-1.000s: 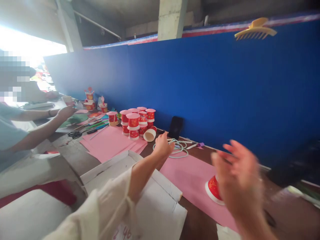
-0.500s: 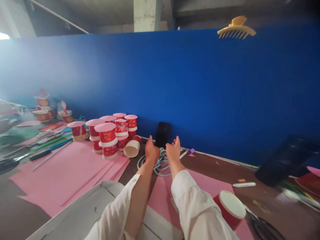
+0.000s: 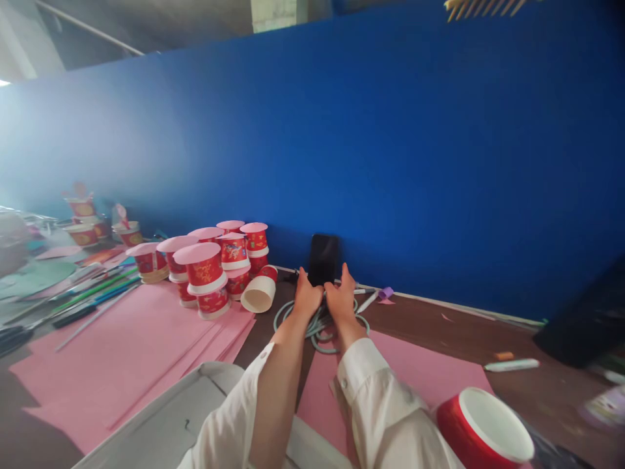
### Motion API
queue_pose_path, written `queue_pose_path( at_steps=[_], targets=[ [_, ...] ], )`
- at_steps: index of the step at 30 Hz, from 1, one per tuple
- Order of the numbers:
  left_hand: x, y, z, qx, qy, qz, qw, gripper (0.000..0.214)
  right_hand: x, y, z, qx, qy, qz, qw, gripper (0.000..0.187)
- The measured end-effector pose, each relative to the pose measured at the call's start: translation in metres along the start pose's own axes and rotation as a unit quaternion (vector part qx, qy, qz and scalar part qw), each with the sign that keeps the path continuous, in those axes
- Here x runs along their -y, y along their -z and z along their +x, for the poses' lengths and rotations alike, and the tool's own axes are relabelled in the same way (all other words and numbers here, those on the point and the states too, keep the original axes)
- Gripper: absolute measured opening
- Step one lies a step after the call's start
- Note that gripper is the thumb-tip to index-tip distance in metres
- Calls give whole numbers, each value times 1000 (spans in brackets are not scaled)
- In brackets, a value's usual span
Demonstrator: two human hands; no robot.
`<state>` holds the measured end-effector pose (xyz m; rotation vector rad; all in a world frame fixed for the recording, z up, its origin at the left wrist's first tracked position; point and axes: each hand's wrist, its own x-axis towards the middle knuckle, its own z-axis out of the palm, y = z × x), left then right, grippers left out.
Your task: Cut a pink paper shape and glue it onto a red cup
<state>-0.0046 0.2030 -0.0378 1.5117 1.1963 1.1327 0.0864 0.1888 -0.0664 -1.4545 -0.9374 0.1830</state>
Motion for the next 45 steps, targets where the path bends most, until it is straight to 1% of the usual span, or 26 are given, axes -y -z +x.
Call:
queue_pose_path(
  at_steps=[5, 7, 13, 19, 22, 27, 32, 45],
  targets=[
    [6, -3, 6, 11, -4, -3, 1000, 89, 0, -3, 3, 23, 28, -26, 999, 74],
    [8, -4, 7, 11, -6, -3, 1000, 88, 0, -4, 3, 26, 38, -35, 998, 76],
    [7, -4, 5, 7, -5, 1, 1000, 85, -1, -3, 4, 26, 60, -59, 996, 75],
    [3, -1, 4, 0, -6, 6, 1000, 76, 0, -3, 4, 19, 83, -69, 994, 76],
    [3, -1, 4, -2, -4, 16, 1000, 77, 1, -3, 4, 16, 91, -73, 993, 76],
    [2, -1, 3, 3, 2, 38, 999, 77, 2, -2, 4, 19, 90, -79, 993, 75],
    [1, -1, 4, 5, 2, 49, 999, 77, 3, -2, 3, 16, 73, -86, 993, 74],
    [2, -2, 7, -7, 13, 33, 999, 79, 8, 0, -1, 14, 64, -97, 993, 73]
  ],
)
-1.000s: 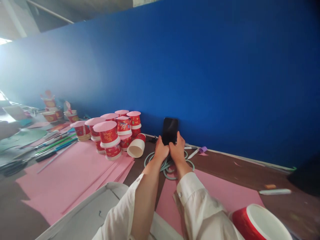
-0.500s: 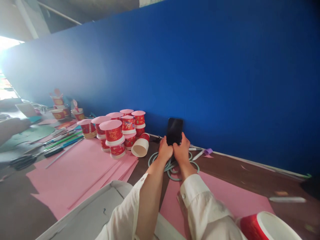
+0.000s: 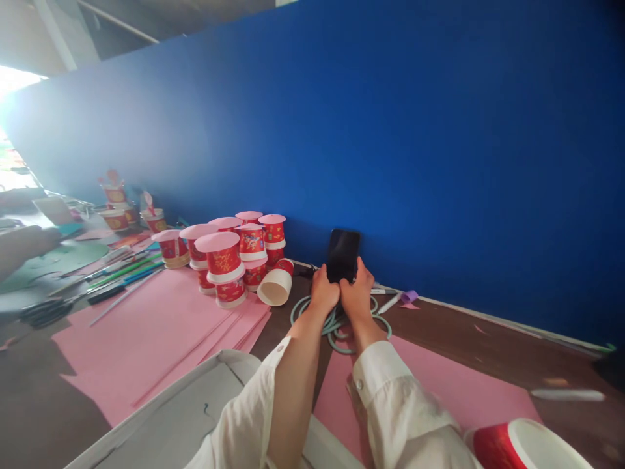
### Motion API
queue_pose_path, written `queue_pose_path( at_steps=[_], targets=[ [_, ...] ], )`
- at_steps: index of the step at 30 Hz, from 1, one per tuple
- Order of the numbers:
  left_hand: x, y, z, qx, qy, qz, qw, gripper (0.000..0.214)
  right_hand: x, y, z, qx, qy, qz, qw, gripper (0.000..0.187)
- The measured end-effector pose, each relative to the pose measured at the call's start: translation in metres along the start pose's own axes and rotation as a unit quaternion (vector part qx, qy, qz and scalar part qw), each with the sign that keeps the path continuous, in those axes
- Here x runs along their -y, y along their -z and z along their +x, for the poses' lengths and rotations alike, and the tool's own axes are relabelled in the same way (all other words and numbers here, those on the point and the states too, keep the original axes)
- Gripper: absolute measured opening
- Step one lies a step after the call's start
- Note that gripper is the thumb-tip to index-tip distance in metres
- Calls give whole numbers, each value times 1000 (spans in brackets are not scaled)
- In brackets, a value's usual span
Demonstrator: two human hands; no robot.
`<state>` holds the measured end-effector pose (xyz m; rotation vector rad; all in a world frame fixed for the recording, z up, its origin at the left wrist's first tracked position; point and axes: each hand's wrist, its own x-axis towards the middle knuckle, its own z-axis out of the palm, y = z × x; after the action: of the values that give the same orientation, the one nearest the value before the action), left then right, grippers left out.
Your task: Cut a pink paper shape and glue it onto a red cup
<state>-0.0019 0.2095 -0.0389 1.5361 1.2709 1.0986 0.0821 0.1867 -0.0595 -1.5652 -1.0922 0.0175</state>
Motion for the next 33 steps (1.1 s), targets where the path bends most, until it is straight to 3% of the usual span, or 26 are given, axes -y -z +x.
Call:
queue_pose_path(
  at_steps=[28, 33],
  targets=[
    [3, -1, -1, -21, -4, -19, 1000, 81, -4, -3, -3, -27, -29, -10, 999, 75],
    [1, -1, -1, -32, 7, -23, 999, 83, -10, -2, -1, -69, -62, -38, 995, 51]
  ],
)
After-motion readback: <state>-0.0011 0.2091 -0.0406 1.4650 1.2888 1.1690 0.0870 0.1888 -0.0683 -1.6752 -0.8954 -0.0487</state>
